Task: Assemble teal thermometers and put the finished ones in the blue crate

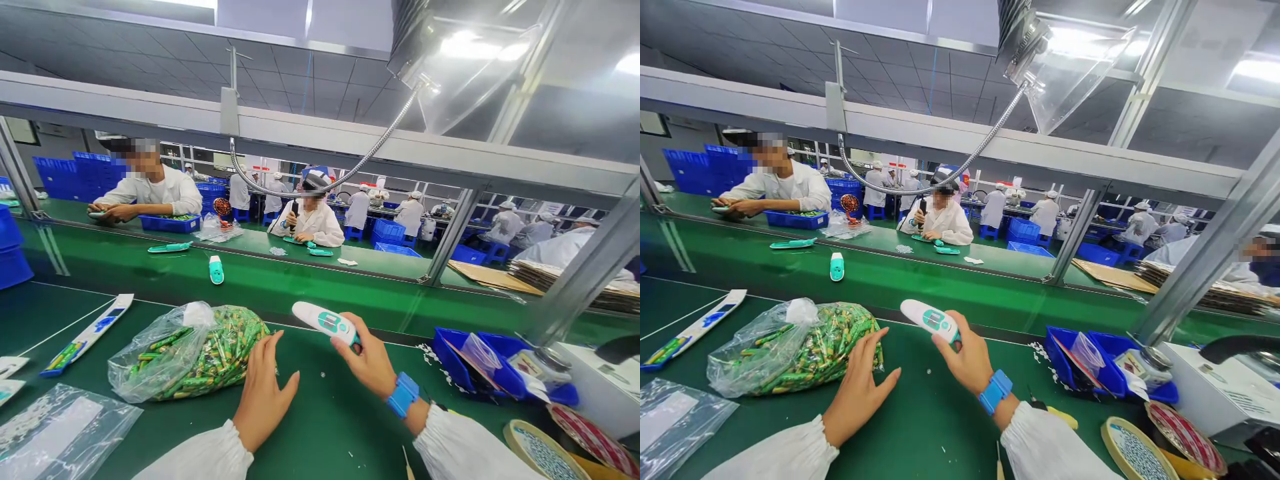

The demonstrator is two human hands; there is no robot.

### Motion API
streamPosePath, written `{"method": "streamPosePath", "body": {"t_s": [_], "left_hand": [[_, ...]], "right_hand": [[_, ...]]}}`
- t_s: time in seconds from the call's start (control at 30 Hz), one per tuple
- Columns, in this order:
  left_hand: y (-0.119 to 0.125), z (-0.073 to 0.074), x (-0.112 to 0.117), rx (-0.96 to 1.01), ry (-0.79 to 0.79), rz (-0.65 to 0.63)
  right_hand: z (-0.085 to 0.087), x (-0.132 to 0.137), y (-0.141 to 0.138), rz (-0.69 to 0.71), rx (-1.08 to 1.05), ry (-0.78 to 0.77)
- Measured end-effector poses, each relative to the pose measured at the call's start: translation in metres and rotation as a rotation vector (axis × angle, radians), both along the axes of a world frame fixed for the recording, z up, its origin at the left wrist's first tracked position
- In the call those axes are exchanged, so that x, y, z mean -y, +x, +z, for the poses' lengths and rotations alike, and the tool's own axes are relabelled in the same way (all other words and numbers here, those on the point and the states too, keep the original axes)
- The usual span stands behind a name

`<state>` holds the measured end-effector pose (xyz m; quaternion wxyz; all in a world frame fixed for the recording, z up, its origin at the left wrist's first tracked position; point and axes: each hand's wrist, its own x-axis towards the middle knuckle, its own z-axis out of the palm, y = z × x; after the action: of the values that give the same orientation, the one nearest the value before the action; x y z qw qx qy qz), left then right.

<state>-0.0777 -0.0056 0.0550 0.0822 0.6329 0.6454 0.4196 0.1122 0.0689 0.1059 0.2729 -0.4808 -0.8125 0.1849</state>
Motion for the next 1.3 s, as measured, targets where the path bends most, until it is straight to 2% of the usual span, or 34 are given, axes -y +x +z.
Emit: {"method": "streamPosePath", "body": {"t_s": [0.1,0.17,0.43,0.57,0.67,0.8,0.93,1.0,1.13,1.23,1.3], "left_hand": [[0.001,-0.007,-0.001,-0.006,-0.038,-0.037],[0.002,-0.01,-0.001,-0.017,-0.057,-0.064],[0.005,-0.017,0.001,-0.099,-0.093,-0.131],[0.006,-0.019,-0.004,-0.174,-0.091,-0.142],[0.003,-0.014,-0.018,-0.252,-0.091,-0.171],[-0.002,0.0,-0.042,-0.363,-0.103,-0.285],[0.007,0.01,-0.059,-0.46,-0.153,-0.374],[0.017,0.011,-0.063,-0.502,-0.2,-0.348],[0.036,0.01,-0.064,-0.56,-0.327,-0.215],[0.034,0.01,-0.057,-0.573,-0.409,-0.149],[0.026,0.012,-0.048,-0.575,-0.444,-0.148]], "right_hand": [[-0.011,-0.006,-0.004,-0.027,0.022,-0.036],[-0.012,-0.007,-0.003,-0.041,0.009,-0.058],[0.005,-0.004,0.009,-0.082,-0.157,-0.116],[0.015,0.007,0.023,-0.081,-0.247,-0.169],[0.022,0.024,0.037,-0.074,-0.28,-0.214],[0.027,0.048,0.059,-0.08,-0.304,-0.239],[0.027,0.063,0.078,-0.132,-0.324,-0.261],[0.027,0.068,0.084,-0.158,-0.338,-0.283],[0.023,0.075,0.088,-0.191,-0.343,-0.336],[0.018,0.077,0.089,-0.216,-0.344,-0.357],[0.017,0.077,0.089,-0.224,-0.336,-0.354]]}}
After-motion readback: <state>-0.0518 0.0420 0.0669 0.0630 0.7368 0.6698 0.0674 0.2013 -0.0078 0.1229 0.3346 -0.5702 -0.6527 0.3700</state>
